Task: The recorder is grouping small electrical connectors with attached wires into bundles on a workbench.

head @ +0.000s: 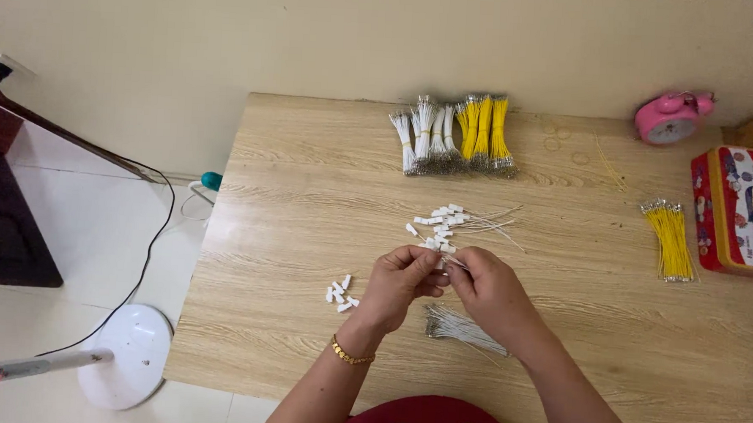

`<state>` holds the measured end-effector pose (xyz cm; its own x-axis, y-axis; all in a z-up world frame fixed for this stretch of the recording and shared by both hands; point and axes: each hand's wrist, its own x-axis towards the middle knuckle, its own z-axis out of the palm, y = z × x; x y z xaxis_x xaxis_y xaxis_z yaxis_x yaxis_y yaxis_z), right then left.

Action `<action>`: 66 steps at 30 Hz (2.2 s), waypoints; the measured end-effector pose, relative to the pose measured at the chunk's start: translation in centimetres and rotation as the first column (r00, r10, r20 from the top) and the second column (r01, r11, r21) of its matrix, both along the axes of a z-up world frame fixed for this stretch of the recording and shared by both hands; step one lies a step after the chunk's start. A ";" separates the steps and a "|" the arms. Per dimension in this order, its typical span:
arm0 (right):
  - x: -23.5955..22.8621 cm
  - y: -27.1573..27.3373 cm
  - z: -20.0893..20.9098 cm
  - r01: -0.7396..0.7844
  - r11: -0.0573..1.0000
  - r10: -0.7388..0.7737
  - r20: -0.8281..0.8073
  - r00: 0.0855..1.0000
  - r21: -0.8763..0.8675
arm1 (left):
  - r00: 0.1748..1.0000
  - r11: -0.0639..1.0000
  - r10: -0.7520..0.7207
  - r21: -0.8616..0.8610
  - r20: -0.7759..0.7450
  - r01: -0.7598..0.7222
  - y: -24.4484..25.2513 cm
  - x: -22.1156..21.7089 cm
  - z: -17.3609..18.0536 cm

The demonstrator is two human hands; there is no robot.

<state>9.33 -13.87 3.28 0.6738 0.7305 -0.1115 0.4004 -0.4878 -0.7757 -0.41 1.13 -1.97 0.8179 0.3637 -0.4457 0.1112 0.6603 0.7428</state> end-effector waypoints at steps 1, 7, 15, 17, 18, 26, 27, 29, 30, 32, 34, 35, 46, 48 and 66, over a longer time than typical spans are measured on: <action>-0.1 0.0 -0.4 -0.001 1.000 0.001 -0.003 1.000 -0.002 | 1.000 1.000 0.001 -0.002 -0.003 -0.001 -0.1 0.1 -0.3; -0.3 -0.2 -2.3 -0.051 0.998 0.049 0.099 0.994 0.023 | 0.996 0.999 0.039 0.005 -0.082 -0.039 -0.7 -0.5 -2.2; 0.7 0.3 -12.3 0.005 1.000 -0.007 0.083 0.997 0.025 | 0.869 0.530 0.035 0.746 -0.494 0.403 3.8 -1.0 -6.3; 1.6 0.0 -13.0 0.007 1.000 -0.007 0.087 0.996 0.006 | 0.809 0.234 0.190 0.826 -0.557 0.513 6.4 -3.3 -9.2; 2.0 -0.1 -13.4 0.008 1.000 -0.006 0.090 0.996 -0.013 | 0.750 -0.070 0.361 0.786 -0.554 0.615 7.7 -4.4 -10.6; 2.9 -0.2 -8.4 0.082 0.997 -0.082 0.014 0.997 -0.012 | 0.749 -0.223 0.471 0.758 -0.467 0.613 7.9 -7.9 -13.8; 2.7 -0.2 -7.6 0.126 0.992 -0.126 -0.039 0.991 -0.010 | 0.761 -0.242 0.469 0.764 -0.448 0.599 7.8 -7.7 -13.3; 2.3 0.0 -6.0 0.148 0.989 -0.150 -0.083 0.985 -0.026 | 0.818 -0.171 0.400 0.843 -0.413 0.509 7.5 -6.5 -13.7; 2.2 0.1 -5.2 0.167 0.985 -0.171 -0.130 0.977 -0.043 | 0.867 -0.089 0.337 0.904 -0.368 0.418 7.4 -5.8 -13.9; 2.2 -0.2 -5.4 0.146 0.989 -0.137 -0.189 0.972 0.037 | 0.913 0.167 0.179 0.926 -0.365 0.338 5.4 -4.2 -7.4; 1.9 0.0 -5.0 0.125 0.984 -0.091 -0.242 0.966 0.127 | 0.950 0.415 0.035 0.870 -0.309 0.268 3.8 -2.8 -3.3; 1.7 0.2 -4.6 0.150 0.971 -0.085 -0.319 0.944 0.184 | 0.984 0.661 -0.009 0.738 -0.178 0.140 3.0 -2.1 -2.5; 0.8 -0.5 -1.7 0.195 0.958 -0.093 -0.419 0.903 0.208 | 0.998 0.933 -0.047 0.359 0.048 0.027 -0.2 -0.2 1.1; 0.7 -0.5 -2.0 0.216 0.948 -0.087 -0.465 0.881 0.233 | 0.996 0.934 -0.046 0.358 0.074 0.017 -0.2 -0.3 1.1; 0.2 -0.7 1.3 0.179 0.970 -0.150 -0.173 0.973 0.165 | 0.989 0.999 0.054 -0.012 0.138 -0.053 -0.1 -0.3 0.0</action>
<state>9.49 -14.55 4.58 0.7703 0.6290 -0.1044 0.1914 -0.3842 -0.9032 -0.71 1.05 -1.93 0.8515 0.4052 -0.3327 -0.0281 0.6689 0.7428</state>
